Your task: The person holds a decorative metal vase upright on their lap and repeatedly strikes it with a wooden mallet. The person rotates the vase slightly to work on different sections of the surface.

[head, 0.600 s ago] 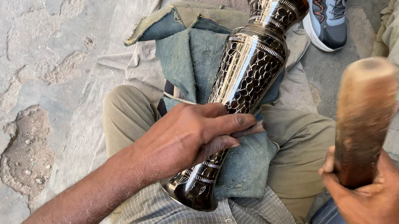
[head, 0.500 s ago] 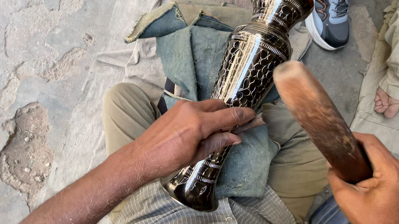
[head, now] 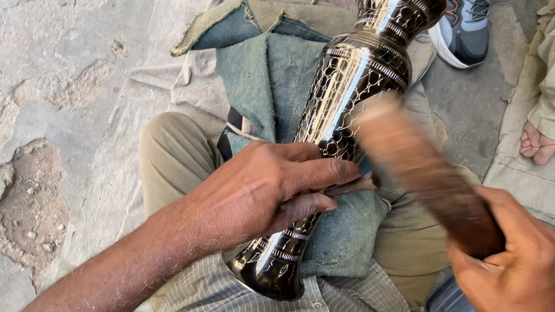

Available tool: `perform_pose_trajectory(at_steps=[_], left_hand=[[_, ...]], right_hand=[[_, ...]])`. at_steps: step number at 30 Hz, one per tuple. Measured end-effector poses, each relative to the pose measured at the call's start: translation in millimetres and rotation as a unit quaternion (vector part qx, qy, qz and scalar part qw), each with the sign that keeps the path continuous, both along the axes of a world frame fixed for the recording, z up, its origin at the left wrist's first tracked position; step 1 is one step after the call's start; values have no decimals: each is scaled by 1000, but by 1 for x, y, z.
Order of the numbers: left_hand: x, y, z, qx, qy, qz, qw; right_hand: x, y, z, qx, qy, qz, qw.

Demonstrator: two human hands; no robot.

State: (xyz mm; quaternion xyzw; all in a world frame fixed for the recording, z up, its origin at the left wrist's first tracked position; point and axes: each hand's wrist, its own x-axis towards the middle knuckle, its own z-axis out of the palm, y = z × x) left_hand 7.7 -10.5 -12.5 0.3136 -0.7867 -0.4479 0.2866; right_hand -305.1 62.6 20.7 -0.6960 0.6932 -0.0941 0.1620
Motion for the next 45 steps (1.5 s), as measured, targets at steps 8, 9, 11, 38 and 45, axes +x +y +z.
perform_pose_trajectory(at_steps=[8,9,11,38,45], left_hand=[[-2,-2,-4,-25,36,-5,999],[-2,0,-4,-14,35,6,999],[-2,0,-3,8,12,0,1000],[0,-5,-10,-29,14,-25,999],[-1,-5,-9,-31,19,-19,999]], right_hand=[[-7,13,3,44,-130,-88,987],[-6,13,4,-4,-248,-85,965],[-9,11,14,15,-5,-18,1000],[-14,21,6,-34,-140,-88,986],[-38,22,3,20,-136,-73,988]])
